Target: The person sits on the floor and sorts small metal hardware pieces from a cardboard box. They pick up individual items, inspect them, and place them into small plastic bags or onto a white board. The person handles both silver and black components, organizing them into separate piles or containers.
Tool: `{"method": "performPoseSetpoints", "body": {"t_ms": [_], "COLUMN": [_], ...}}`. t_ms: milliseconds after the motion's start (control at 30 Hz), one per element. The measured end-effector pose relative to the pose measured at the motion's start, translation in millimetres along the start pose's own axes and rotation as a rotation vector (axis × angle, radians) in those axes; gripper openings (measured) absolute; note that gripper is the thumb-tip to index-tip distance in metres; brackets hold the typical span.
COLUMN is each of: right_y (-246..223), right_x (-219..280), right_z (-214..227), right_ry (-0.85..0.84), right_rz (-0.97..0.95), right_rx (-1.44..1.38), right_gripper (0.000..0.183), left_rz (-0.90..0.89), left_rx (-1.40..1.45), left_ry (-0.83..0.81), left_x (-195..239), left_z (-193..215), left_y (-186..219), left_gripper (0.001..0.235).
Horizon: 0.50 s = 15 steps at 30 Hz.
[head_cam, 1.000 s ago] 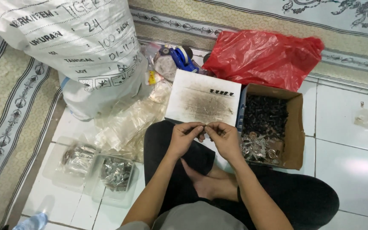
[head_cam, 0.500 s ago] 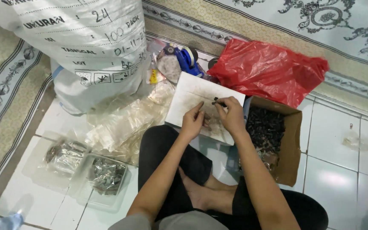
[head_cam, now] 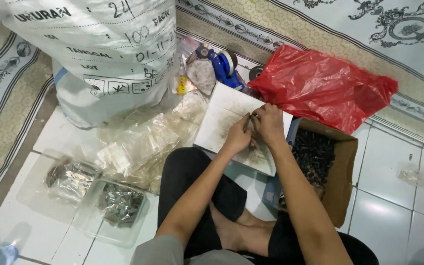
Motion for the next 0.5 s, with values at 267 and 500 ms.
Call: {"method": "performPoseSetpoints", "body": {"t_ms": [267, 500], "right_y": [0, -4], "right_x": [0, 3], "right_z": [-5, 1], "right_ry": [0.019, -0.006], "right_rz": [-0.007, -0.041], "right_rx": [-0.011, -0.068], "right_gripper": [0.012, 0.021], "left_rz": [-0.009, 0.015], "left_rx": [0.040, 0.108], "left_ry": [0.023, 0.027], "left_x": [-25, -36], "left_z": [-17, -22], "left_y": [-39, -56], "left_gripper": [0.058, 0.057]}}
Point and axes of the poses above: each hand's wrist, its own x-axis away from the middle knuckle, its own z-axis out of the back of the hand, y = z × x, the point moved 2 cm from there along -x, towards the middle knuckle, and after that the axes turned 3 degrees about -x, right-handed, at the moved point
